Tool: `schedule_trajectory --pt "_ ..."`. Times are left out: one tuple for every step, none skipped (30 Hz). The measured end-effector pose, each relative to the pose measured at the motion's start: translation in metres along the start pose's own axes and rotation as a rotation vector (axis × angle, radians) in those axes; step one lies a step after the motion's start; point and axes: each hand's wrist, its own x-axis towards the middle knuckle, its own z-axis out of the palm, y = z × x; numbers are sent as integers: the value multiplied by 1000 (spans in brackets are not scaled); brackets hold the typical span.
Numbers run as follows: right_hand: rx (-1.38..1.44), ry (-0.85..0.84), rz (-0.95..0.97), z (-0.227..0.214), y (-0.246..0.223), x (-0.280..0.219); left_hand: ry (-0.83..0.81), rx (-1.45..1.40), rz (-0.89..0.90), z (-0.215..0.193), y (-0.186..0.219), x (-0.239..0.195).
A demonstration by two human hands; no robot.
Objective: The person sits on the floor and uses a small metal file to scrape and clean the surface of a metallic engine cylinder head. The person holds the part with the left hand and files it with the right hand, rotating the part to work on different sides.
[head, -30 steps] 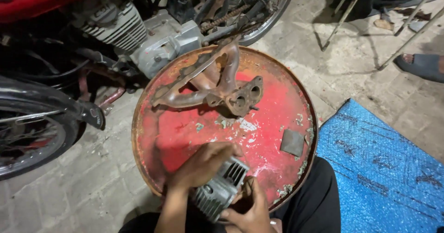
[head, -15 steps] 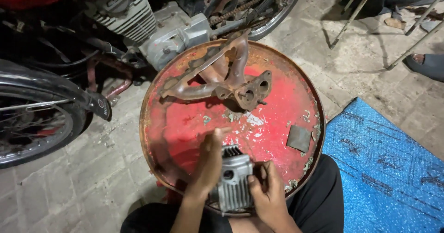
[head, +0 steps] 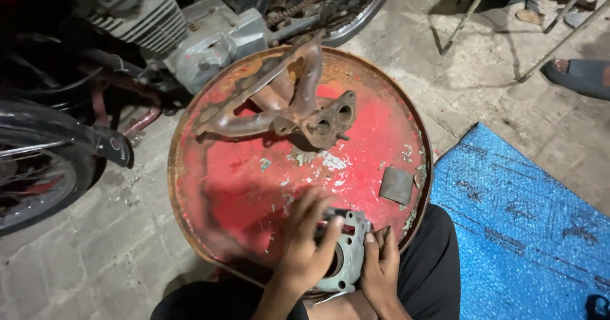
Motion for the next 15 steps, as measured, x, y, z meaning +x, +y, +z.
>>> schedule_trajectory --pt "-2 -1 10 0 -2 -1 -6 1 -8 -1 -1 -3" --pt "-14 6 -17 0 -3 -2 8 -54 -94 -3 -2 -6" --pt "-22 14 -51 2 -6 0 25 -108 -173 -5 -5 -6" --pt "-21 15 -49 4 -7 1 24 -107 -173 -3 -11 -10" --pt "11 4 -44 6 -9 3 5 -256 -309 -3 -17 -15" --pt "43 -6 -40 8 -11 3 -14 -406 -445 -3 -23 -20" --pt "45 -10 -43 11 -7 7 -9 -404 -443 -4 -23 -18" --pt "78 -31 -28 14 -3 11 31 -378 -407 -5 -22 -17" --pt "111 -51 -12 17 1 13 69 -351 -371 -8 -21 -16" --pt "114 -54 -13 20 -5 17 72 -348 -370 -10 -20 -14" --pt "83 -60 -30 23 -10 22 69 -323 -352 -12 -20 -13" --pt "51 -66 -47 26 -16 26 66 -297 -334 -15 -20 -11" --pt "52 -69 -48 26 -15 28 69 -296 -334 -16 -24 -13" --pt "114 -76 -25 27 -14 30 30 -336 -308 -18 -29 -14" --pt "171 -81 0 25 -13 31 -11 -379 -285 -18 -33 -17"
